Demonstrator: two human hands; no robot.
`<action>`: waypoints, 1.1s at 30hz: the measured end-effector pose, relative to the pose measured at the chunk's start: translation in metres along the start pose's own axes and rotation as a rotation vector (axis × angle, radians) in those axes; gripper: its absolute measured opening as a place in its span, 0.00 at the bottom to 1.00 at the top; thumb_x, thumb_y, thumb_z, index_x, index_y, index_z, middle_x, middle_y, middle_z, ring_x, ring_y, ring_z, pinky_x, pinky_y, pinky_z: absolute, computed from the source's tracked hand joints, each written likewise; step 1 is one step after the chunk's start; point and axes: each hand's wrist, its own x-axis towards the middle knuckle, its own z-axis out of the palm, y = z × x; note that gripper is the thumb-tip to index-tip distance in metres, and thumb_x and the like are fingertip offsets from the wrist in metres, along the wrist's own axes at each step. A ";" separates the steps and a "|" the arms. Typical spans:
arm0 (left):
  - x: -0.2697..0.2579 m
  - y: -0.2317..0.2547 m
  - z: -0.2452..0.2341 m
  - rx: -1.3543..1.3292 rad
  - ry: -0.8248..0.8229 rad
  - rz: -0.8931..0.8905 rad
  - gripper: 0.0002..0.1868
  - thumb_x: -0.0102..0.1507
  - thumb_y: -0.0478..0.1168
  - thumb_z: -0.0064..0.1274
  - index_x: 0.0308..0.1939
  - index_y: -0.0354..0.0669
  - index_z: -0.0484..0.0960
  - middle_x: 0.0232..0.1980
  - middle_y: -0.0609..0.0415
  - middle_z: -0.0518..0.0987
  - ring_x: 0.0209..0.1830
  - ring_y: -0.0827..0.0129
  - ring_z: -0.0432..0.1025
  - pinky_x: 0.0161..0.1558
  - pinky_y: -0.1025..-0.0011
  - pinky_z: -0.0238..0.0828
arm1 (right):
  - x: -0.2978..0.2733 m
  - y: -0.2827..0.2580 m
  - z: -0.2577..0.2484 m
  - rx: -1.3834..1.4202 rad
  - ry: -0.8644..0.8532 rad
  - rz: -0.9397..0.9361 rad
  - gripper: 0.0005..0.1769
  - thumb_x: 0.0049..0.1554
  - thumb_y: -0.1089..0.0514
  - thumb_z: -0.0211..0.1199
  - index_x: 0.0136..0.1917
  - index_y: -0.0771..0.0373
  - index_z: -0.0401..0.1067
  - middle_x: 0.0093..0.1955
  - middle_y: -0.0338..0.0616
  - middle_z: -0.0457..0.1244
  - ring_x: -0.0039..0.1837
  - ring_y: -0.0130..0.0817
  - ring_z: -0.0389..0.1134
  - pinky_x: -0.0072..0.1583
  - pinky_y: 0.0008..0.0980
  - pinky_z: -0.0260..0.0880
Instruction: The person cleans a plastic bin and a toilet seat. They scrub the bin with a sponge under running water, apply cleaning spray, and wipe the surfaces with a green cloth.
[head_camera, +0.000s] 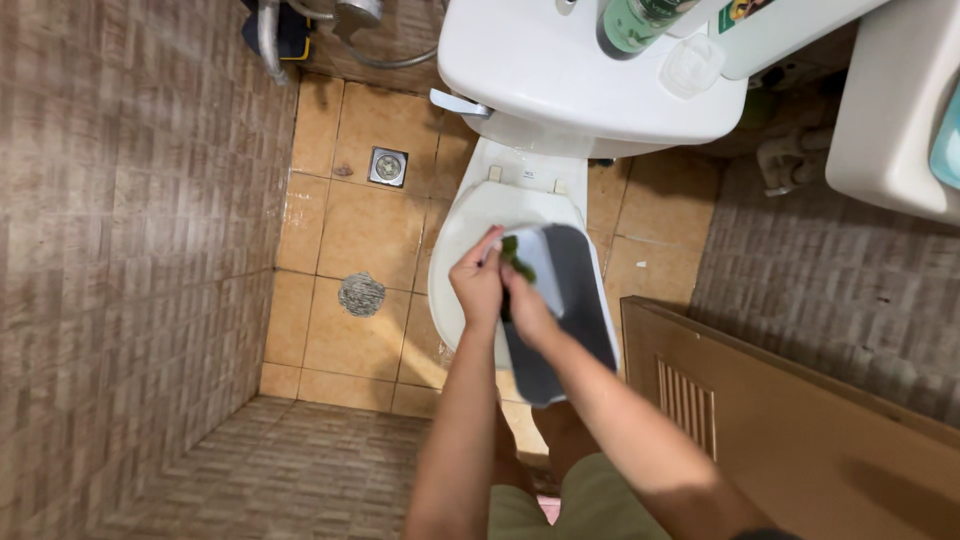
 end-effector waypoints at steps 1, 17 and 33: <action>0.006 0.001 -0.001 0.011 0.023 -0.010 0.12 0.64 0.31 0.56 0.51 0.37 0.88 0.55 0.47 0.86 0.53 0.68 0.78 0.57 0.74 0.72 | -0.015 -0.008 0.002 -0.069 -0.071 -0.147 0.30 0.69 0.50 0.39 0.74 0.73 0.62 0.76 0.57 0.58 0.77 0.44 0.55 0.77 0.37 0.50; -0.021 -0.043 -0.032 -0.175 -0.346 0.039 0.38 0.76 0.59 0.25 0.79 0.34 0.56 0.82 0.44 0.57 0.83 0.58 0.51 0.78 0.65 0.43 | 0.004 -0.070 0.023 -0.414 -0.041 -0.469 0.47 0.53 0.68 0.60 0.83 0.65 0.46 0.82 0.61 0.48 0.84 0.50 0.46 0.79 0.36 0.45; -0.007 0.013 -0.028 0.350 -0.068 0.267 0.30 0.62 0.24 0.43 0.69 0.41 0.73 0.61 0.37 0.80 0.57 0.50 0.78 0.54 0.68 0.73 | -0.028 -0.047 -0.036 -1.188 -0.404 0.034 0.23 0.62 0.50 0.47 0.62 0.61 0.75 0.64 0.57 0.66 0.63 0.51 0.67 0.64 0.41 0.65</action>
